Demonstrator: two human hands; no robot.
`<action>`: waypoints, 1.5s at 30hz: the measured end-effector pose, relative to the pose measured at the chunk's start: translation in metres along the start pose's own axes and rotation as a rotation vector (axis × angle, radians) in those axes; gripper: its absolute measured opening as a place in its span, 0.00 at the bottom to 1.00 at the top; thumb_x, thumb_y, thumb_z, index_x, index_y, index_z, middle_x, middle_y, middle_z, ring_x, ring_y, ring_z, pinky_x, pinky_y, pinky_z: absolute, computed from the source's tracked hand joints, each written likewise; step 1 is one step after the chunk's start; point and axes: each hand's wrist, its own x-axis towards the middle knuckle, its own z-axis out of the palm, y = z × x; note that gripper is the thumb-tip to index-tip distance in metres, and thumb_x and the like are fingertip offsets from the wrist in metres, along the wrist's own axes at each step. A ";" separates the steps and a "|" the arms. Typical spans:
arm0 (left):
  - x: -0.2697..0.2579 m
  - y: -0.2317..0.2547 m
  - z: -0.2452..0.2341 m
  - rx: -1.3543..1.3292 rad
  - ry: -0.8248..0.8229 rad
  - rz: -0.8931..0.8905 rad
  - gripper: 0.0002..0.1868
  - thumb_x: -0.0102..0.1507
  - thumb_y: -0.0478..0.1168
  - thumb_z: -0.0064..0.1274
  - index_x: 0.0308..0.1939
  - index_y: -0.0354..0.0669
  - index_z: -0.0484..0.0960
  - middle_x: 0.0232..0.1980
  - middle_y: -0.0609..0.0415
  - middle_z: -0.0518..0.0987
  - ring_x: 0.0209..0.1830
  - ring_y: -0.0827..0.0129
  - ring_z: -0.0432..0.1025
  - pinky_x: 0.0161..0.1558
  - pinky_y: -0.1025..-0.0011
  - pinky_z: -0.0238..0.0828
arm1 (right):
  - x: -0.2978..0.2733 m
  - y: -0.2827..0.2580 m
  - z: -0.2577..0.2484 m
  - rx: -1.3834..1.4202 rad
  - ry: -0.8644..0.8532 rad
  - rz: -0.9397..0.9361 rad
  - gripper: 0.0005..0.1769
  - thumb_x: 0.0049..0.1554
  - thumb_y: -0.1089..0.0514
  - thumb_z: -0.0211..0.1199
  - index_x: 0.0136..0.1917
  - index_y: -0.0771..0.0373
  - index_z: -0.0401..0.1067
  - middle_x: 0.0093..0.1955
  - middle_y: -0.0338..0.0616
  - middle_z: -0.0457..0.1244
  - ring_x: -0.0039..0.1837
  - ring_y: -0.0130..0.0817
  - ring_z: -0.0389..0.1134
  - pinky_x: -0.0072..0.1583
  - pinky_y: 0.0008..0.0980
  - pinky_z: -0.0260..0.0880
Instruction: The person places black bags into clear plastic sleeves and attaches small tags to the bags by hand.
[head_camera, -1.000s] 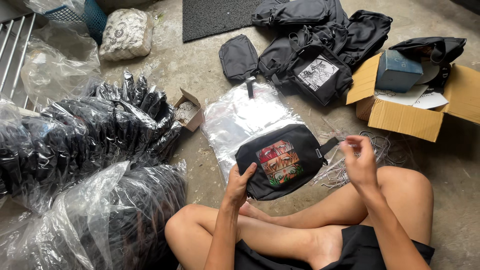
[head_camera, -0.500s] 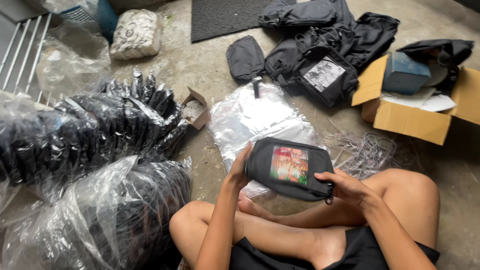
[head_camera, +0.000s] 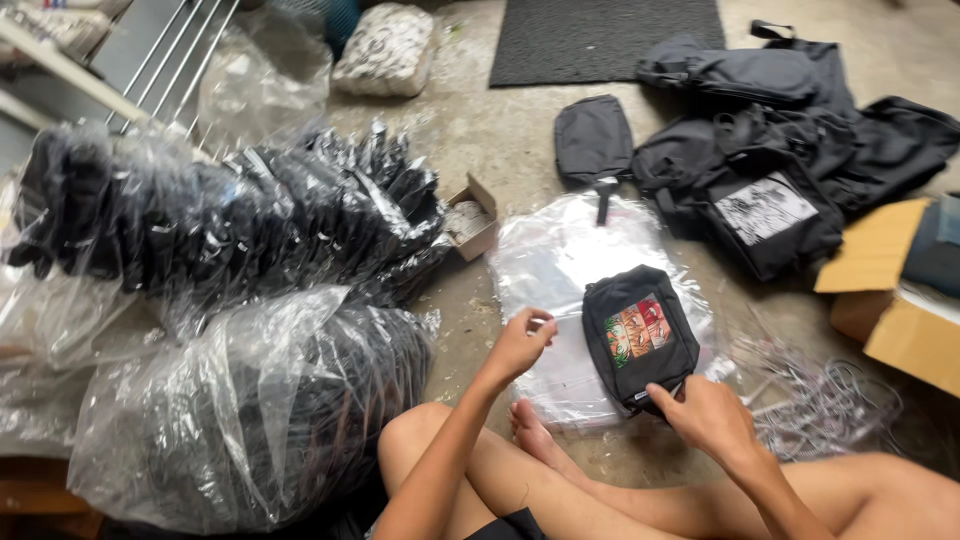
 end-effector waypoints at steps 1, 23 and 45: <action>-0.007 0.017 -0.012 -0.015 0.017 -0.004 0.16 0.67 0.49 0.49 0.52 0.45 0.77 0.45 0.54 0.83 0.41 0.72 0.77 0.48 0.73 0.69 | 0.007 -0.010 -0.005 -0.018 0.000 -0.014 0.35 0.58 0.27 0.51 0.37 0.62 0.72 0.44 0.51 0.72 0.50 0.52 0.72 0.51 0.45 0.68; 0.131 -0.031 -0.094 -0.406 0.521 0.143 0.13 0.65 0.41 0.49 0.51 0.39 0.79 0.41 0.45 0.84 0.40 0.66 0.79 0.46 0.66 0.77 | 0.293 -0.386 0.014 -0.323 0.399 -1.113 0.16 0.53 0.63 0.60 0.55 0.59 0.74 0.52 0.51 0.66 0.57 0.55 0.70 0.55 0.47 0.76; 0.136 -0.046 -0.077 -0.591 0.536 0.218 0.14 0.66 0.37 0.51 0.54 0.36 0.76 0.43 0.40 0.82 0.39 0.63 0.79 0.45 0.66 0.77 | 0.252 -0.350 -0.054 -0.019 0.341 -1.007 0.09 0.61 0.47 0.65 0.50 0.49 0.69 0.46 0.40 0.66 0.57 0.49 0.69 0.55 0.49 0.70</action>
